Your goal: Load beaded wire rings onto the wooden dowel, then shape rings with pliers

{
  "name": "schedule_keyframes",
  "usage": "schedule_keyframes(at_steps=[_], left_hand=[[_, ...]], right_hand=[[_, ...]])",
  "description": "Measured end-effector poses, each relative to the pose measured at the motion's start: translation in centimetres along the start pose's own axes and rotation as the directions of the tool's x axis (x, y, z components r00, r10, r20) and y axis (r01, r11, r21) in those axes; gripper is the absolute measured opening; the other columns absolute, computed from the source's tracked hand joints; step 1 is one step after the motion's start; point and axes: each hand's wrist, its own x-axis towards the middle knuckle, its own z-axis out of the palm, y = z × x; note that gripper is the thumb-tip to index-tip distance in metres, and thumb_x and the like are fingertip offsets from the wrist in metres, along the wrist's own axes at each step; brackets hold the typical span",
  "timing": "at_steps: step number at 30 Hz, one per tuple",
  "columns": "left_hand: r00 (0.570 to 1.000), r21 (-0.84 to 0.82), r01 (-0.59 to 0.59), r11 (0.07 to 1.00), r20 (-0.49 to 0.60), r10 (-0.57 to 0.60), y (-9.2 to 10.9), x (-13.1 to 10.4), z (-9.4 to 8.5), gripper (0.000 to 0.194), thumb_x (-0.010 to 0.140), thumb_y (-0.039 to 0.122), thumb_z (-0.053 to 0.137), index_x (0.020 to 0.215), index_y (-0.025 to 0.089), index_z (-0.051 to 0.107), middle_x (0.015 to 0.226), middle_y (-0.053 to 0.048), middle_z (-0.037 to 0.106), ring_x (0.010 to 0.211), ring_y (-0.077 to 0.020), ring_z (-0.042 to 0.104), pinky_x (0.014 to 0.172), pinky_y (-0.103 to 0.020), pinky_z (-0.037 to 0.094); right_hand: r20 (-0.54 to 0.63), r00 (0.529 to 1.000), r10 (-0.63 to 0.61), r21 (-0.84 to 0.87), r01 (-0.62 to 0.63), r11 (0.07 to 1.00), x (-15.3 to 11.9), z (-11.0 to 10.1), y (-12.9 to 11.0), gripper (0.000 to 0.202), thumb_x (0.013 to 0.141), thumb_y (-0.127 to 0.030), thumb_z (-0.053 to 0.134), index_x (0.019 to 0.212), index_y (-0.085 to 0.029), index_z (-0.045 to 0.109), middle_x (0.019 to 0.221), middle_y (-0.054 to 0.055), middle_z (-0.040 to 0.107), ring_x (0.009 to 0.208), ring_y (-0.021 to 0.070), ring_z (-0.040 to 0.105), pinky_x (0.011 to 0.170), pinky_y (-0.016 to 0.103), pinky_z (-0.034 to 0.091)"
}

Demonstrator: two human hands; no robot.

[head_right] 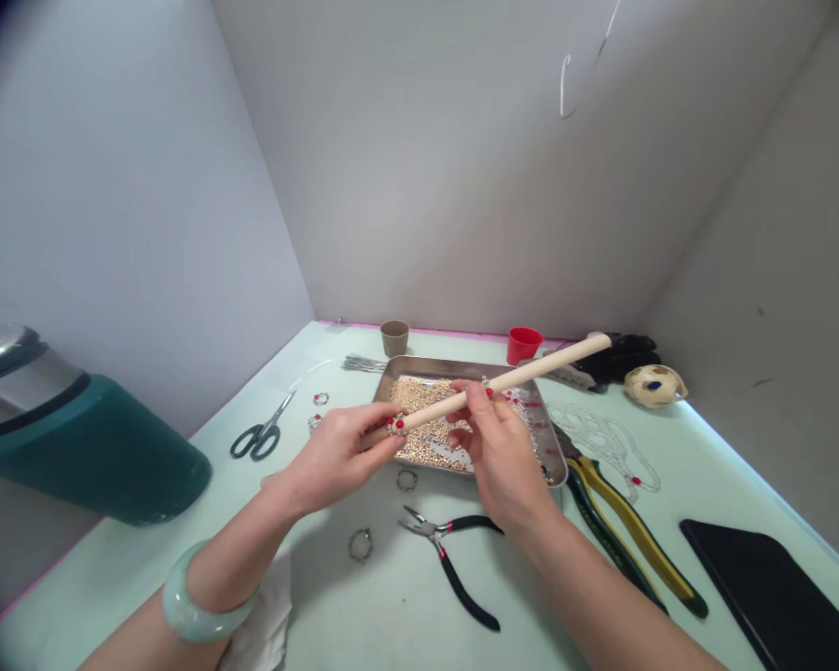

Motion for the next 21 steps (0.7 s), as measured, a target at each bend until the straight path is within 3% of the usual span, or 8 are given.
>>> schedule_keyframes(at_steps=[8, 12, 17, 21], left_hand=[[1.000, -0.030, 0.026, 0.999, -0.002, -0.026, 0.2, -0.1, 0.3, 0.021, 0.086, 0.031, 0.047, 0.076, 0.018, 0.059, 0.054, 0.005, 0.040, 0.050, -0.0085, 0.034, 0.049, -0.024, 0.027], [0.999, 0.017, 0.033, 0.999, -0.034, -0.033, 0.2, -0.2, 0.6, 0.022, 0.086, 0.034, 0.048, 0.077, 0.017, 0.060, 0.054, 0.004, 0.046, 0.048, -0.0083, 0.038, 0.048, -0.024, 0.028], [0.999, 0.090, 0.030, 0.996, -0.046, -0.026, 0.1, -0.3, 0.9, 0.026, 0.088, 0.038, 0.045, 0.077, 0.018, 0.058, 0.057, 0.001, 0.052, 0.049, -0.0093, 0.040, 0.048, -0.025, 0.029], [0.998, 0.192, 0.028, 0.981, -0.069, -0.015, -0.1, -0.2, 1.0, 0.024, 0.089, 0.036, 0.044, 0.082, 0.017, 0.057, 0.066, -0.001, 0.058, 0.052, -0.0102, 0.044, 0.051, -0.026, 0.032]], right_hand=[[-0.061, 0.996, -0.064, 0.047, 0.067, 0.997, 0.0, 0.1, -0.1, 0.026, 0.080, -0.047, 0.060, 0.080, -0.023, 0.068, 0.086, 0.001, 0.054, 0.076, 0.0124, 0.048, 0.054, 0.022, 0.044], [-0.122, 0.988, -0.096, 0.018, 0.099, 0.995, -0.1, 0.4, 0.0, 0.028, 0.079, -0.049, 0.060, 0.080, -0.021, 0.066, 0.081, 0.000, 0.051, 0.070, 0.0112, 0.046, 0.052, 0.022, 0.042], [-0.182, 0.978, -0.103, -0.112, 0.083, 0.990, 0.2, 0.1, 0.0, 0.030, 0.077, -0.050, 0.063, 0.078, -0.020, 0.062, 0.072, -0.003, 0.048, 0.063, 0.0102, 0.044, 0.054, 0.024, 0.040], [-0.178, 0.983, -0.052, -0.234, 0.009, 0.972, 0.8, -0.6, -0.7, 0.031, 0.072, -0.047, 0.069, 0.067, -0.019, 0.058, 0.060, -0.004, 0.043, 0.054, 0.0092, 0.038, 0.047, 0.024, 0.032]])
